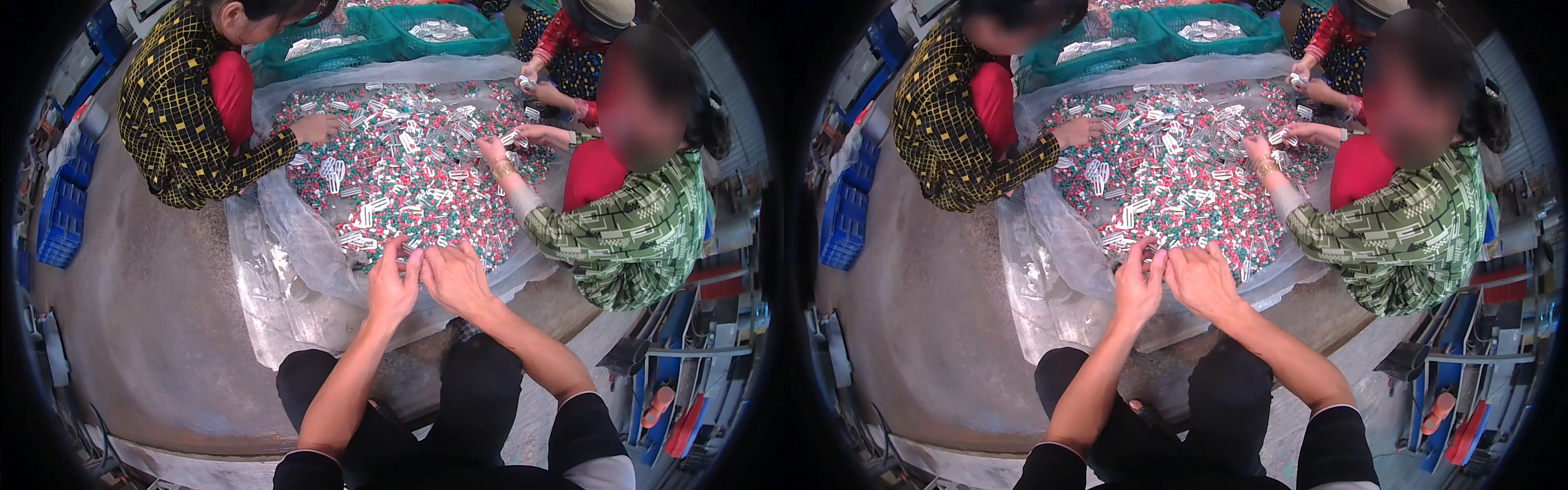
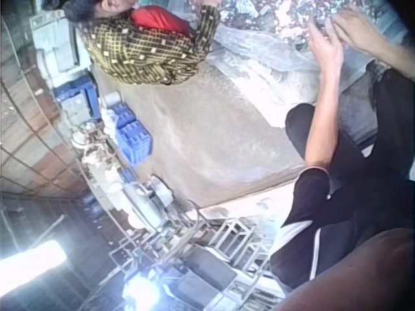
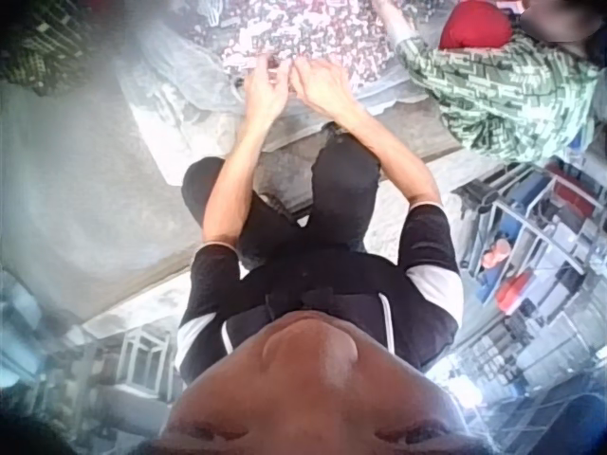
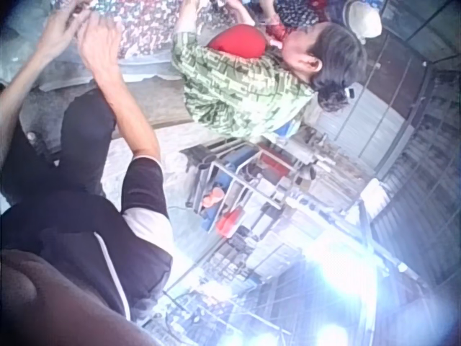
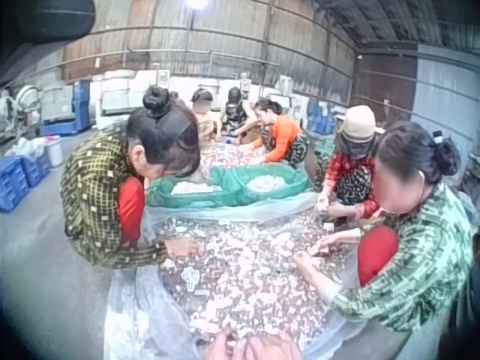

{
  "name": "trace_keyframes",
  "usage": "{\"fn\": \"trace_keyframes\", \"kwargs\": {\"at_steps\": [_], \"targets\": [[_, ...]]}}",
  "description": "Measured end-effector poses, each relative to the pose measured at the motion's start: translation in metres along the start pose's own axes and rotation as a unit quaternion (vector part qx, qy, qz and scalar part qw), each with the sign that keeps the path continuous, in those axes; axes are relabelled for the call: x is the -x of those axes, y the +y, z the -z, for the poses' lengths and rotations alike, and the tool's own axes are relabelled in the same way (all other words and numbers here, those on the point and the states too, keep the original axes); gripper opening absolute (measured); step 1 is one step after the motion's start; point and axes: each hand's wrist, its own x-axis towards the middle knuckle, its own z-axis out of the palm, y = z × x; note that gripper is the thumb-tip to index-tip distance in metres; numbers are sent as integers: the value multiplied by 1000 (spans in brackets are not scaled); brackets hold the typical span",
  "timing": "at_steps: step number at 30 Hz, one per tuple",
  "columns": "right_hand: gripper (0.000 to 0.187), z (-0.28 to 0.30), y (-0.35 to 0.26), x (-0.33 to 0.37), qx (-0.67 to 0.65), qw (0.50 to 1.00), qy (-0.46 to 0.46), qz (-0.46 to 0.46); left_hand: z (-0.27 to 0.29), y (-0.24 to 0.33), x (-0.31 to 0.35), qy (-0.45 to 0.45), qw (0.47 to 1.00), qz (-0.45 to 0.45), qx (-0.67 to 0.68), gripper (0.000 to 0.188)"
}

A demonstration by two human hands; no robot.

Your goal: The person sits on the floor and assembles small hair clips by hand, snapping together white plastic frames with red and green components. They repeatedly pick up parts from a large pile, join them, and place the finished clips back onto the pile.

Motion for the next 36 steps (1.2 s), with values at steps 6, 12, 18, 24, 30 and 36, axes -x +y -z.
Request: {"fn": "trace_keyframes", "kwargs": {"at_steps": [6, 12, 18, 24, 30, 36], "targets": [[18, -3, -5, -1, 56, 998, 10, 36, -5, -10, 2, 12, 998, 28, 59, 34], [17, -18, -3, -2, 87, 992, 28, 83, 5, -19, -1, -22, 983, 112, 147, 35], [17, -24, -12, -10, 58, 991, 55, 106, 3, -39, -3, 46, 993, 42, 105, 35], [16, -15, 7, 26, 9, 993, 0, 115, 48, -23, -42, 99, 931, 137, 324, 36], [18, -3, -6, 5, -1, 999, 42, -3, 36, -25, -31, -9, 931, 170, 322, 43], [19, 0, 11, 10, 36, 997, 57, 31, 40, -17, -17, -169, 932, 136, 289, 38]]}}
